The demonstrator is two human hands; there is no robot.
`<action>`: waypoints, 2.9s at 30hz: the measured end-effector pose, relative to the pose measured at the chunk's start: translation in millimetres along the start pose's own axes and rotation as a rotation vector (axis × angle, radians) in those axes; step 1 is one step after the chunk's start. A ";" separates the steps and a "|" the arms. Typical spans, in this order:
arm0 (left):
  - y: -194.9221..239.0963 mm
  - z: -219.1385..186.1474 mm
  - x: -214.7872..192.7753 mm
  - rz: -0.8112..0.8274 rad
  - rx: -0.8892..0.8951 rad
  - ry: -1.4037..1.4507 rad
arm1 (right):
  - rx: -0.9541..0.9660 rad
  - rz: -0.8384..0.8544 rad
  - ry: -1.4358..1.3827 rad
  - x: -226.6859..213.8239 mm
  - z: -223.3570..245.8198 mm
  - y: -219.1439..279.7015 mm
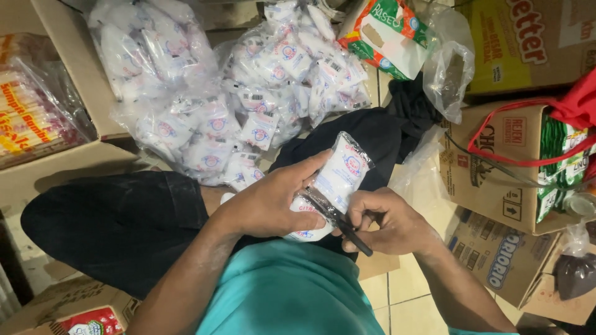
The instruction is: Cutting individual condiment packets from a strip using scissors and organizing them into piles on the floor.
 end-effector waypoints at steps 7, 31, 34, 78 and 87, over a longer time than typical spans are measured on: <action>-8.7 4.0 -5.5 0.025 -0.077 -0.050 | -0.196 -0.009 -0.125 -6.0 -17.6 -4.1; -51.7 18.1 -52.8 -0.033 -0.177 -0.021 | -0.173 -0.054 -0.188 -61.4 -58.9 -48.3; -56.5 25.2 -63.3 -0.043 -0.175 -0.018 | -0.172 -0.058 -0.196 -66.3 -64.7 -53.0; 35.9 123.6 -67.2 -0.503 -0.318 -0.021 | -0.230 -0.976 -0.619 -41.8 -124.2 -81.1; 38.0 42.2 -49.2 -0.255 -0.017 0.013 | -0.288 -0.995 -0.671 -44.3 -89.6 -73.7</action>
Point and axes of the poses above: each hand's wrist, its own y-axis away from the middle knuckle, its own x-axis out of the palm, z = x × y, the point moved 7 cm from there along -y, towards the middle knuckle, and after that the axes turned 7 degrees about z, right-handed, at the moved point
